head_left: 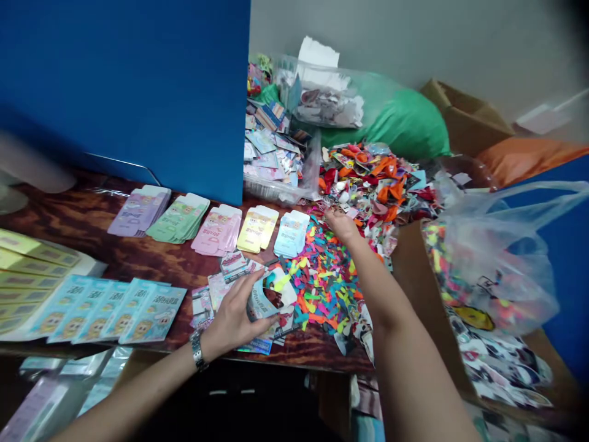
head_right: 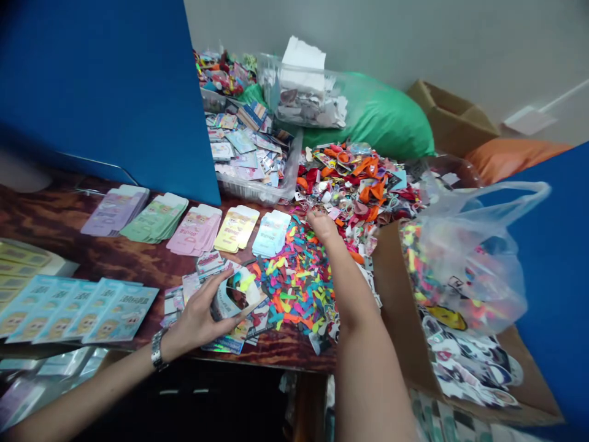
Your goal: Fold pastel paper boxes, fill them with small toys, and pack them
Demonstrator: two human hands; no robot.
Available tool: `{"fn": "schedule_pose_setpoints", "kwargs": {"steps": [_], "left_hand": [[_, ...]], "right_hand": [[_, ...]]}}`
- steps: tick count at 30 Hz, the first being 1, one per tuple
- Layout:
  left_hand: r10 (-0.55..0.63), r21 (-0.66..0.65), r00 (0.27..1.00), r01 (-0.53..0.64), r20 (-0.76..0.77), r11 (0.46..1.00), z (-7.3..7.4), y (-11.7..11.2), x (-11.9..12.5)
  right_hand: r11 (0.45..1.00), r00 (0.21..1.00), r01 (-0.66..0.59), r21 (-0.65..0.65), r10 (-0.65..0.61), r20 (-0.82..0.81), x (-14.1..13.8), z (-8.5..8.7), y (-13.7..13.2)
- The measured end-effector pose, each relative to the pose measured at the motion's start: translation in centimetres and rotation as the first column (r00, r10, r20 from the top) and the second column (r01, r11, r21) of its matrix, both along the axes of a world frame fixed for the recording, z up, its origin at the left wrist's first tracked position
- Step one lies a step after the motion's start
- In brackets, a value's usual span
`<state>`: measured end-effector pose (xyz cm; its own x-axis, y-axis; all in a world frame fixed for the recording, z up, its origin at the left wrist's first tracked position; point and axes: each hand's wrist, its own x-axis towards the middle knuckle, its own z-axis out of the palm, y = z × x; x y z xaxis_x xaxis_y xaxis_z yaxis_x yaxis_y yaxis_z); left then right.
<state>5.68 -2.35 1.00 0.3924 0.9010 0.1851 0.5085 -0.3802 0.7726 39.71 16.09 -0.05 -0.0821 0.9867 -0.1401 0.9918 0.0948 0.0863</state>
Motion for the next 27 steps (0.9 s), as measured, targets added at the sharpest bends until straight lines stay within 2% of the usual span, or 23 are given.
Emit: {"fn": "schedule_pose_setpoints", "kwargs": {"steps": [3,6,7,8,10,11,12,14,17,21,23,25,27], "left_hand": [[0.072,0.016,0.997,-0.072,-0.001,0.997,-0.2,-0.2,-0.4],[0.145,0.033,0.989,-0.145,-0.01,0.989,-0.7,-0.1,-0.5],[0.158,0.037,0.987,-0.157,-0.018,0.987,-0.8,-0.1,-0.4],[0.166,0.038,0.986,-0.165,-0.027,0.986,-0.8,-0.1,-0.3],[0.188,0.036,0.981,-0.187,-0.038,0.982,-0.6,-0.2,0.2],[0.199,0.034,0.979,-0.198,-0.039,0.98,-0.5,-0.2,0.4],[0.208,0.031,0.977,-0.207,-0.038,0.978,-0.5,-0.3,0.5],[0.209,0.033,0.977,-0.208,-0.034,0.978,-0.4,-0.6,0.6],[0.207,0.045,0.978,-0.205,-0.026,0.978,-0.6,-1.0,0.3],[0.195,0.055,0.981,-0.195,-0.005,0.979,-0.8,-1.7,-0.3],[0.178,0.06,0.984,-0.178,-0.001,0.982,-0.7,-1.8,-0.4],[0.179,0.059,0.984,-0.18,0.013,0.982,-0.4,-1.9,-0.5],[0.171,0.061,0.985,-0.173,0.034,0.983,-0.1,-1.8,-0.7]], "right_hand": [[0.995,0.998,0.035,0.089,-0.03,-0.059,-1.4,1.5,-1.9],[0.986,0.973,0.042,0.161,-0.004,-0.232,-4.4,3.8,-5.8],[0.983,0.887,0.06,0.175,0.028,-0.46,-5.8,4.7,-7.5],[0.985,0.76,0.044,0.165,0.074,-0.646,-7.3,5.5,-9.2],[0.993,0.543,-0.05,0.109,0.119,-0.831,-10.3,7.0,-12.6],[0.992,0.498,-0.085,0.091,0.121,-0.858,-11.6,7.6,-14.0],[0.989,0.496,-0.119,0.09,0.138,-0.857,-12.8,8.0,-15.2],[0.974,0.547,-0.185,0.13,0.212,-0.81,-14.5,8.4,-16.8],[0.945,0.619,-0.241,0.22,0.324,-0.715,-15.3,8.4,-17.5],[0.948,0.701,-0.177,0.265,0.31,-0.642,-15.1,7.5,-17.0],[0.949,0.744,-0.191,0.251,0.306,-0.594,-15.1,7.1,-16.8],[0.937,0.759,-0.21,0.278,0.336,-0.558,-15.2,7.0,-17.0],[0.906,0.721,-0.225,0.357,0.402,-0.565,-15.2,6.9,-17.6]]}}
